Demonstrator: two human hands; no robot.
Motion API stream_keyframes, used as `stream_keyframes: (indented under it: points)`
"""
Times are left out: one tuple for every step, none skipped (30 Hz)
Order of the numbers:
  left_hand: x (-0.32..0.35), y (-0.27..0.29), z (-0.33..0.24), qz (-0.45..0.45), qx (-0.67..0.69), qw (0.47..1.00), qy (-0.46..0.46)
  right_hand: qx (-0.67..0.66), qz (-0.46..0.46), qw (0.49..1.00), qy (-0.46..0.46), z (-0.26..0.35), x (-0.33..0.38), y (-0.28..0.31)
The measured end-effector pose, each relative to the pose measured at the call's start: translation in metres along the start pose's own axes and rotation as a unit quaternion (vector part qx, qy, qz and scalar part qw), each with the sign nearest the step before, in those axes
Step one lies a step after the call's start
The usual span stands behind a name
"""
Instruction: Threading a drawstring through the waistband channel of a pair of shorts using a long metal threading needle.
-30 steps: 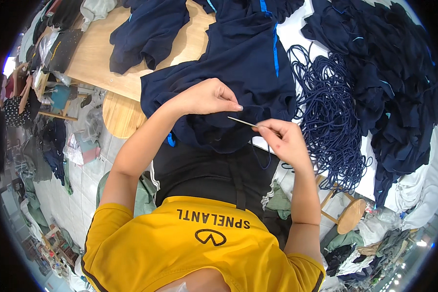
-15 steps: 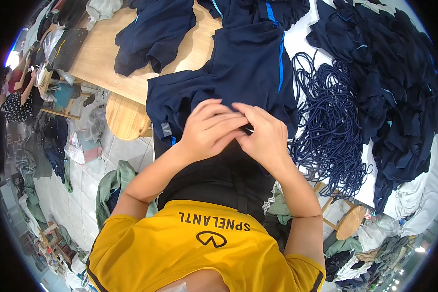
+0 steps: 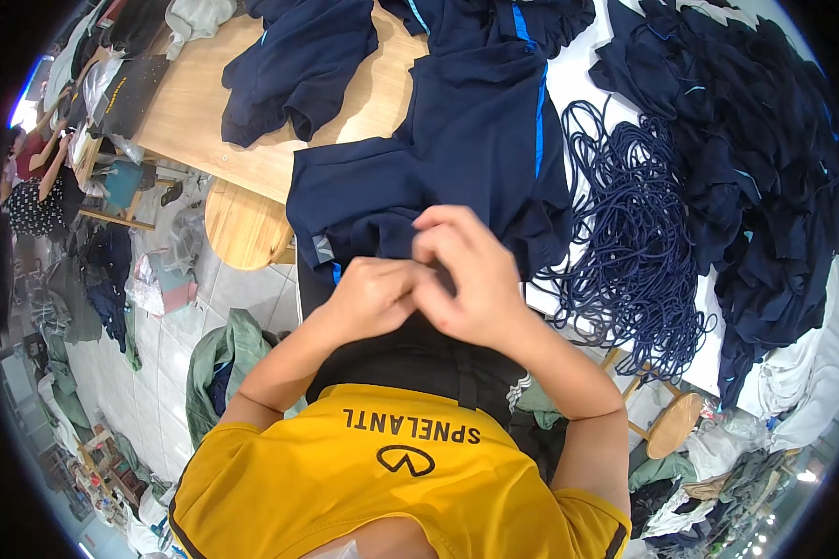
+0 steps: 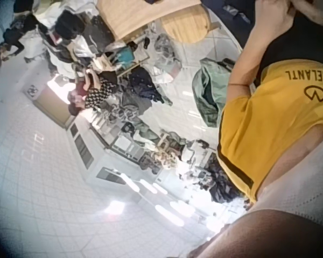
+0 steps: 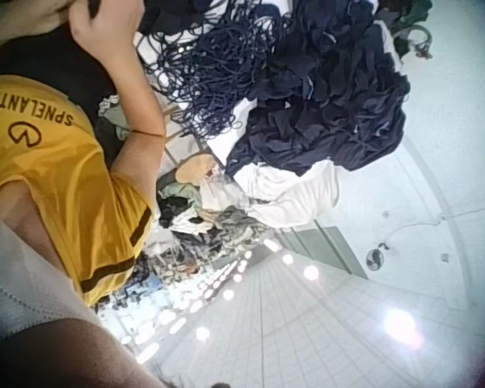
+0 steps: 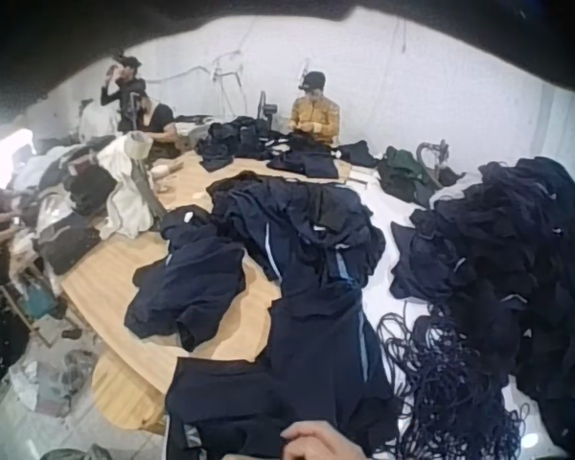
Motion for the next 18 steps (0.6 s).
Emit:
stream_keyframes:
  points:
    - [0.005, -0.010, 0.003, -0.039, 0.010, 0.999, -0.005, 0.027, 0.005, 0.999, 0.043, -0.002, 0.000, -0.007]
    - [0.005, -0.008, 0.003, -0.038, 0.010, 0.999, -0.005, 0.038, 0.018, 0.998, 0.036, -0.002, 0.000, -0.007]
    - [0.005, -0.006, 0.002, -0.045, 0.007, 0.999, -0.002, 0.010, 0.024, 0.999, 0.026, 0.000, -0.003, -0.005]
    - [0.004, -0.002, 0.001, -0.053, 0.004, 0.999, 0.001, -0.019, 0.030, 0.999, 0.015, 0.002, -0.008, -0.002]
    - [0.001, 0.004, 0.000, -0.059, 0.000, 0.998, -0.006, -0.072, 0.056, 0.995, -0.027, -0.002, -0.008, 0.003]
    - [-0.003, 0.015, -0.002, -0.034, -0.034, 0.999, 0.012, -0.144, 0.045, 0.988, -0.033, -0.006, -0.011, 0.007]
    - [-0.007, 0.025, -0.001, -0.063, -0.037, 0.997, 0.004, -0.262, 0.061, 0.957, -0.110, -0.006, -0.012, 0.019]
    - [-0.013, 0.034, 0.002, -0.086, -0.049, 0.995, 0.001, -0.293, 0.039, 0.946, -0.132, -0.009, -0.012, 0.030]
    - [-0.016, 0.045, 0.006, -0.076, -0.050, 0.996, 0.019, -0.245, 0.040, 0.961, -0.124, -0.012, -0.013, 0.035]
    - [-0.018, 0.051, 0.010, -0.078, -0.055, 0.995, 0.019, -0.195, 0.040, 0.973, -0.115, -0.015, -0.014, 0.039]
    - [-0.020, 0.054, 0.012, -0.060, -0.075, 0.995, -0.011, -0.195, 0.039, 0.973, -0.114, -0.016, -0.013, 0.041]
    - [-0.022, 0.057, 0.012, -0.042, -0.095, 0.994, -0.041, -0.194, 0.083, 0.964, -0.164, -0.018, -0.012, 0.042]
    - [-0.025, 0.061, 0.011, -0.035, -0.120, 0.991, -0.051, -0.192, 0.127, 0.950, -0.213, -0.020, -0.011, 0.044]
    - [-0.028, 0.068, 0.014, -0.012, -0.154, 0.987, -0.054, -0.224, 0.084, 0.947, -0.215, -0.016, -0.011, 0.049]
    - [-0.025, 0.078, 0.019, 0.009, -0.192, 0.980, -0.049, -0.180, 0.019, 0.962, -0.202, -0.010, -0.008, 0.057]
    - [-0.022, 0.088, 0.040, -0.023, -0.194, 0.979, -0.052, -0.208, -0.022, 0.962, -0.176, -0.009, -0.008, 0.072]
    - [-0.019, 0.103, 0.050, -0.068, -0.213, 0.974, -0.045, -0.152, -0.047, 0.976, -0.149, -0.006, -0.006, 0.083]
    - [-0.021, 0.115, 0.055, -0.056, -0.227, 0.971, -0.056, -0.113, -0.028, 0.986, -0.118, 0.001, -0.003, 0.082]
Point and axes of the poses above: each hand's wrist, its own x-axis away from the middle knuckle, its own y-axis out of the back of the hand, z = x × y, the point moved 1 cm from there along -x, towards the middle knuckle, and after that the axes turned 4 degrees about -x, right-handed, at the moved point
